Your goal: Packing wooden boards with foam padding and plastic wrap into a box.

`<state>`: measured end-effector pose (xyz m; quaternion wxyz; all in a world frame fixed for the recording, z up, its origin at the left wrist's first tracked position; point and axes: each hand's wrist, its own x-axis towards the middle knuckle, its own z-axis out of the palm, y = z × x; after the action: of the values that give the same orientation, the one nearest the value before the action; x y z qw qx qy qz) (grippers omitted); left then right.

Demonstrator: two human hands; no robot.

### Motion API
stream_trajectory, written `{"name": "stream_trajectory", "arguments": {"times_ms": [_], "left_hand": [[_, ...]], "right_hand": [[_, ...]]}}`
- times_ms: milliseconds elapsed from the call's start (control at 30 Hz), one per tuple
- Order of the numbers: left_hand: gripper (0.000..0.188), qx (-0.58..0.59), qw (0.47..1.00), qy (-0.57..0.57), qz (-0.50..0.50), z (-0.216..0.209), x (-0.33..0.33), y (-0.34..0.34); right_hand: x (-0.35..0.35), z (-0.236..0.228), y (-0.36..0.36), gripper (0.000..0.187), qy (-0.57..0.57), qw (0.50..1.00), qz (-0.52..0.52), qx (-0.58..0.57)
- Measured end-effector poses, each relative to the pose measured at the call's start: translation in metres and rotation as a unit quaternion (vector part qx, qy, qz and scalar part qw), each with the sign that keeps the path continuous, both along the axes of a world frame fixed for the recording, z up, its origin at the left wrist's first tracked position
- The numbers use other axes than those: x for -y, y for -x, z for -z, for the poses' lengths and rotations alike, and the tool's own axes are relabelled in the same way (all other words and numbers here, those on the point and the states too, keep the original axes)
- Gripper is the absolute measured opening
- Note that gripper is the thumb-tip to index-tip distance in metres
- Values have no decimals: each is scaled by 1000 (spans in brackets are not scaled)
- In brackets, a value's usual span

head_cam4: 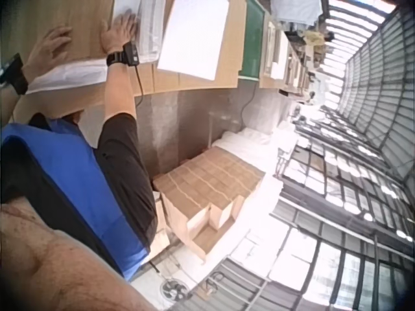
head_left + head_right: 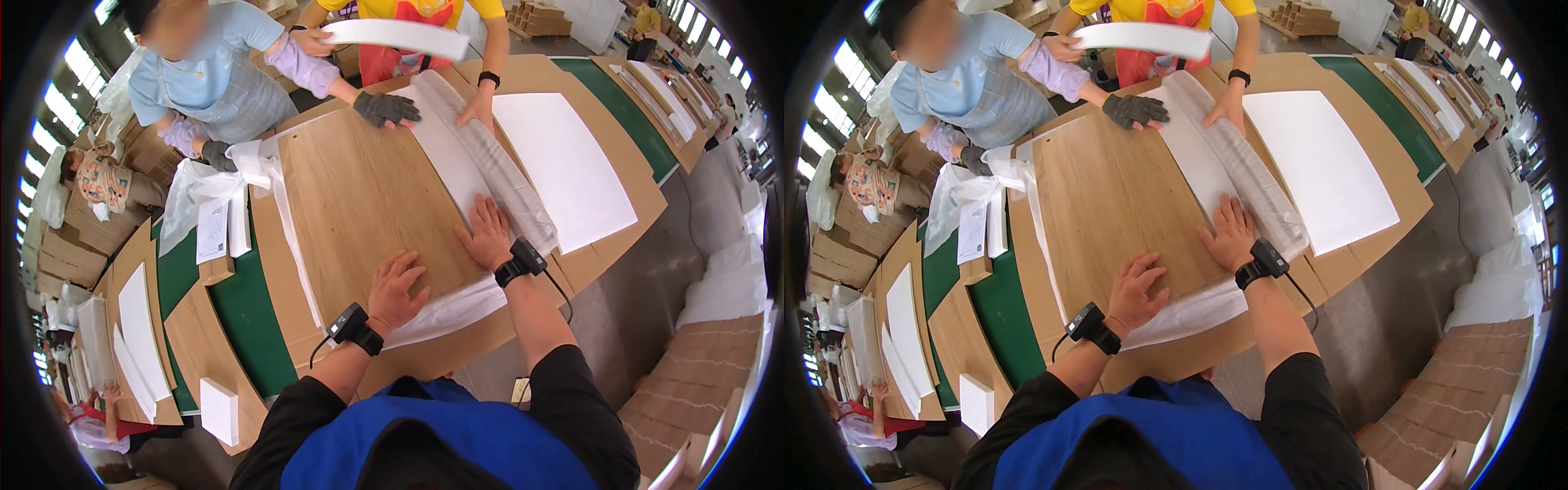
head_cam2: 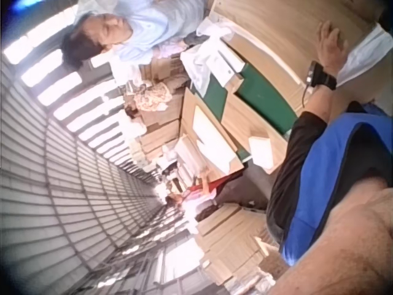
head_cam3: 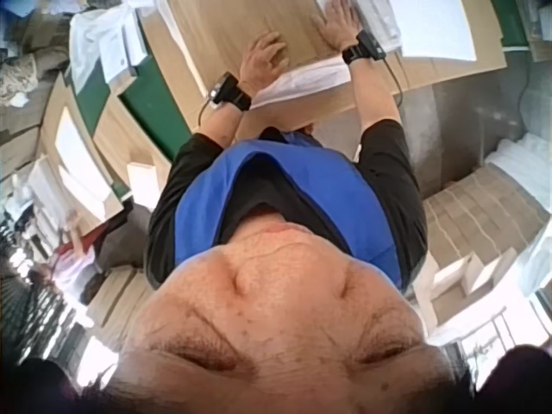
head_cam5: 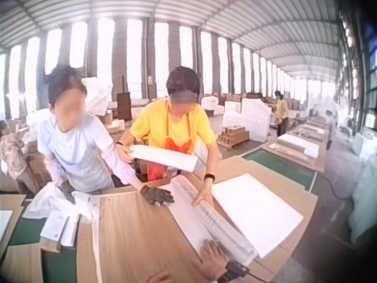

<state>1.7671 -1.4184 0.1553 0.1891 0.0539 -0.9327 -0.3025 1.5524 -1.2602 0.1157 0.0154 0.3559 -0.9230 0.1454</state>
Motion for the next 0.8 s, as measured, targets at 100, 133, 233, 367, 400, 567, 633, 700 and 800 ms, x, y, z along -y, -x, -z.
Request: {"name": "stream_trajectory", "arguments": {"times_ms": [100,133,233,367,400,567,633,700,800], "left_hand": [[36,19,1000,0,-6,3,2,-4],[36,16,1000,-10,-4,2,1,-5],[36,11,1000,-16,-2,0,0,-5],[35,-3,1000,-5,16,2,-4,0],[35,-5,1000,-8,24,2,-7,6],[33,-2,1000,-21,0,2,5,-4],[33,-7,1000,-26,10,6,-2,0],[32,-6,999,-31,19,8,-6,3],[32,-26,999,-28,7,8,1,-4]], "right_hand": [[15,-28,-9,66,-36,999,4,15],[17,-41,-11,67,-85,996,17,38],[28,-42,-3,64,-33,994,-62,-84],[35,27,30,56,250,966,-56,45],[29,50,47,54,364,915,-73,158],[48,-9,25,49,58,997,-46,-6],[29,-5,20,51,109,990,-20,87],[5,33,15,53,119,989,-43,-73],[-21,-17,-46,54,-38,998,-21,-47]]}}
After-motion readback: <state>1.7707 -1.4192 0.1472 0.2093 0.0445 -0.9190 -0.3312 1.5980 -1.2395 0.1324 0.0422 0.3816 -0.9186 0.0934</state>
